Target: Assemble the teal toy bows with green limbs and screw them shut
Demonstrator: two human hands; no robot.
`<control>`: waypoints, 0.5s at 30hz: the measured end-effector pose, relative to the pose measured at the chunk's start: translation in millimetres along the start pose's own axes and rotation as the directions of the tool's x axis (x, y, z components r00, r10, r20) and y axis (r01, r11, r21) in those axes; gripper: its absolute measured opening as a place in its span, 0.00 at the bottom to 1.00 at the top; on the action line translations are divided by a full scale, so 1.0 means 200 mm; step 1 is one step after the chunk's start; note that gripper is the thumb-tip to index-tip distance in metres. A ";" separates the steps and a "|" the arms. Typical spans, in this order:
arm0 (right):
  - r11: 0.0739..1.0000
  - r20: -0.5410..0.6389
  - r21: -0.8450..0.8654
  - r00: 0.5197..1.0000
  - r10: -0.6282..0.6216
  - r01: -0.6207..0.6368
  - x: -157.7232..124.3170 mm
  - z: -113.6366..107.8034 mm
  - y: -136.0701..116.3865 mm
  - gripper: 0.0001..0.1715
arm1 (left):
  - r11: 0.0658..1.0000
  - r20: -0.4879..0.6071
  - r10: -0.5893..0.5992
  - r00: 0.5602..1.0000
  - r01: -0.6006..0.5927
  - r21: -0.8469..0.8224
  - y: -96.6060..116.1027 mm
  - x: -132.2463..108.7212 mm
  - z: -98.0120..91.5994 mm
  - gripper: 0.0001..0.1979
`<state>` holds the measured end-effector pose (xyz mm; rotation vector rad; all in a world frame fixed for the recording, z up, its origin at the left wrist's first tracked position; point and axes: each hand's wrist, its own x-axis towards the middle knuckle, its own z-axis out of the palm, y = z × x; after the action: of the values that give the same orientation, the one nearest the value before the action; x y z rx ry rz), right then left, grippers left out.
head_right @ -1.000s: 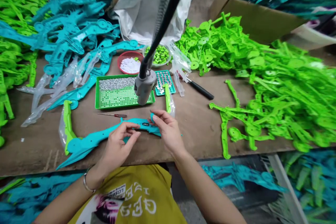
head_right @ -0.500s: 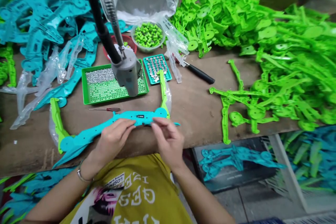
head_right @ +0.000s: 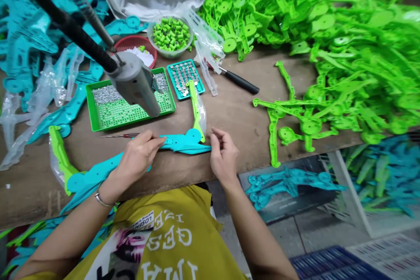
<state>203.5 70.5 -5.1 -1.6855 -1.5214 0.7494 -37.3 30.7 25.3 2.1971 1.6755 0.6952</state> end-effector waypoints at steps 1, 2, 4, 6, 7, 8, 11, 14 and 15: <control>0.999 0.026 -0.050 1.000 -0.018 0.019 0.00 0.01 0.00 0.20 | 0.999 -0.015 -0.008 1.000 0.007 -0.034 0.00 0.00 0.00 0.12; 0.993 0.049 -0.106 0.998 -0.045 0.050 0.00 0.01 0.00 0.20 | 0.997 -0.028 -0.022 0.999 0.020 -0.072 0.00 0.00 0.00 0.10; 0.973 0.088 -0.200 0.991 -0.100 0.116 0.00 0.02 0.00 0.21 | 0.988 -0.041 -0.067 0.997 0.060 -0.143 0.00 0.01 0.01 0.07; 0.955 0.114 -0.251 0.984 -0.135 0.160 0.00 0.03 0.01 0.21 | 0.977 -0.040 -0.113 0.993 0.103 -0.187 0.00 0.01 0.01 0.05; 0.947 0.121 -0.268 0.982 -0.147 0.175 0.00 0.04 0.01 0.21 | 0.972 -0.037 -0.131 0.991 0.121 -0.200 0.00 0.02 0.01 0.04; 0.940 0.121 -0.286 0.980 -0.159 0.187 0.00 0.04 0.01 0.21 | 0.970 -0.034 -0.139 0.990 0.129 -0.208 -0.01 0.02 0.02 0.04; 0.922 0.113 -0.326 0.977 -0.183 0.210 -0.01 0.05 0.02 0.20 | 0.977 -0.037 -0.099 0.994 0.090 -0.193 -0.01 0.02 0.02 0.03; 0.915 0.111 -0.339 0.975 -0.193 0.220 -0.01 0.06 0.03 0.19 | 0.996 -0.050 -0.002 0.999 -0.003 -0.085 0.00 -0.01 0.02 0.08; 0.914 0.110 -0.341 0.974 -0.196 0.222 -0.02 0.06 0.03 0.19 | 0.999 -0.050 0.025 0.998 -0.027 -0.033 0.01 -0.02 0.03 0.09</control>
<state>196.2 68.8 -16.4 -1.7213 -1.9439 0.4479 -33.9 27.1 21.1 2.1994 1.6492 0.7844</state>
